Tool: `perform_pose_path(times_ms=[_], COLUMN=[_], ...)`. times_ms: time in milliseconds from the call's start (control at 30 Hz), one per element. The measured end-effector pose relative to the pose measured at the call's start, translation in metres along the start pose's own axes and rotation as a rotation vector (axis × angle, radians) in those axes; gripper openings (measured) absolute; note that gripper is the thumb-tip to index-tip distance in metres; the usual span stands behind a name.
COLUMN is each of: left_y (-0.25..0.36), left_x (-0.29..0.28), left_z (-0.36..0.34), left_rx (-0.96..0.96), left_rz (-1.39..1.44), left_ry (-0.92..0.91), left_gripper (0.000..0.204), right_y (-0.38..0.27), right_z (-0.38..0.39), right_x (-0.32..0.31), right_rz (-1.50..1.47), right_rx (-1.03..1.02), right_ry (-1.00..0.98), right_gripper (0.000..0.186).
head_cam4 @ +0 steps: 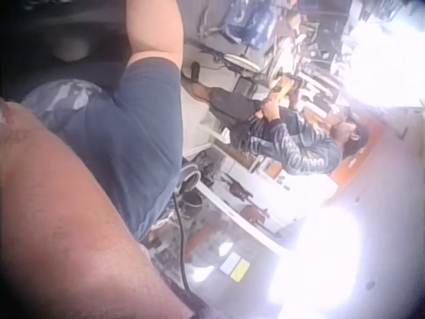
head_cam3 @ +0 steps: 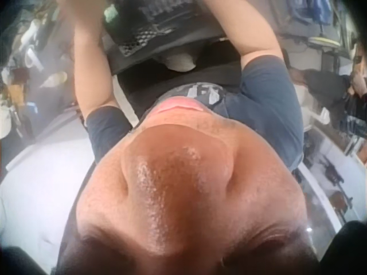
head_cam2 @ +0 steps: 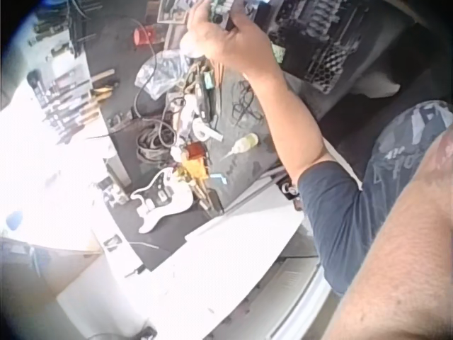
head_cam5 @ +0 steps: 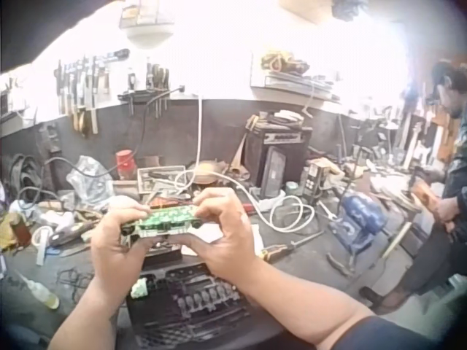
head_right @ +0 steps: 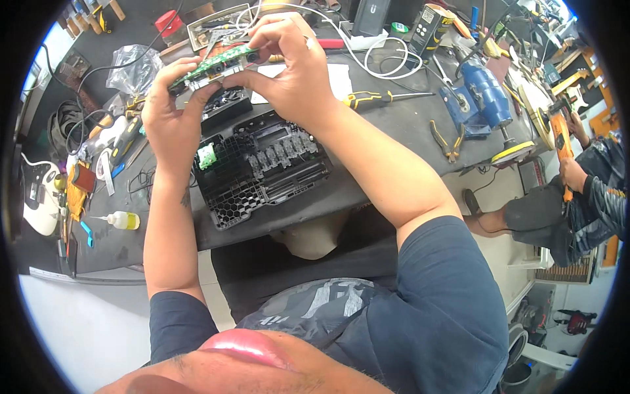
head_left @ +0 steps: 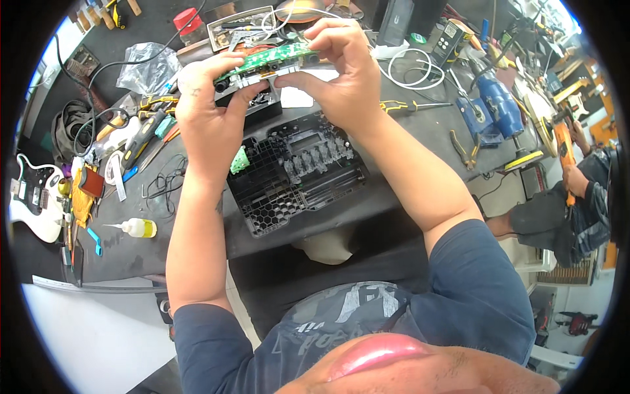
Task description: The person handles a circuit board assembly with both hands, turning it over to view different components and connectors, then places it into a black plastic housing.
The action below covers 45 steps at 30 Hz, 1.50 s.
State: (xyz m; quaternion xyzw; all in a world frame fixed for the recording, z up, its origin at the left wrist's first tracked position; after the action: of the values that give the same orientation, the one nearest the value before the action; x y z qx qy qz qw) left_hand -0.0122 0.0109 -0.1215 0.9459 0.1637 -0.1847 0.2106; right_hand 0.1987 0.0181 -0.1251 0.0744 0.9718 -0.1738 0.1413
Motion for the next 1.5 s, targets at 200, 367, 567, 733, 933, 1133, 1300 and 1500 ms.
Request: perform_pose_path(times_ms=[200,367,567,733,933,1133,1300,1500], left_y=[-0.001,-0.004,-0.003,0.0,0.012,0.018,0.015,0.017], left_x=[0.002,0.002,0.002,0.001,-0.003,-0.008,-0.01,-0.009], left_z=[-0.001,0.0,0.0,-0.001,-0.001,-0.004,-0.005,-0.006], left_rx=[0.002,-0.003,0.0,0.007,0.01,-0.018,0.02,0.08], left_rz=[0.037,0.06,0.039,0.047,-0.014,-0.053,-0.016,-0.023], left_ry=[0.003,-0.004,-0.049,-0.013,0.004,-0.002,0.011,0.024], left_gripper=[0.042,0.042,0.042,0.043,0.042,0.043,0.043,0.044], right_y=[-0.001,-0.002,-0.004,-0.005,-0.004,0.005,0.001,0.001], right_z=[-0.003,-0.003,-0.005,-0.004,0.005,0.003,0.001,0.002], right_x=[-0.003,-0.003,-0.003,-0.001,0.001,0.004,0.004,0.004], right_rz=[0.094,0.079,0.095,0.08,0.062,-0.151,-0.103,-0.129], right_rx=[-0.052,-0.062,-0.071,-0.057,0.032,0.05,-0.012,0.002], right_ry=[0.062,0.072,0.073,0.036,-0.046,-0.011,-0.004,-0.004], right_gripper=[0.057,0.057,0.056,0.058,0.06,0.06,0.063,0.062])
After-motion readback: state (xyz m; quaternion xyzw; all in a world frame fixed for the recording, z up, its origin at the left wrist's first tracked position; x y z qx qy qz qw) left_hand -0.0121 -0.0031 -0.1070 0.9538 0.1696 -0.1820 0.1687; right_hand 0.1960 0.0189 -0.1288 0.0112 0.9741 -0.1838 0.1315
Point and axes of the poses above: each hand's wrist, its own z-axis away from the middle knuckle, its own x-axis out of the palm, y = z × x, the point moved 5 cm from there along -z, towards the middle knuckle, and after that the axes turned 11 degrees about -y, right-handed, at the moved point
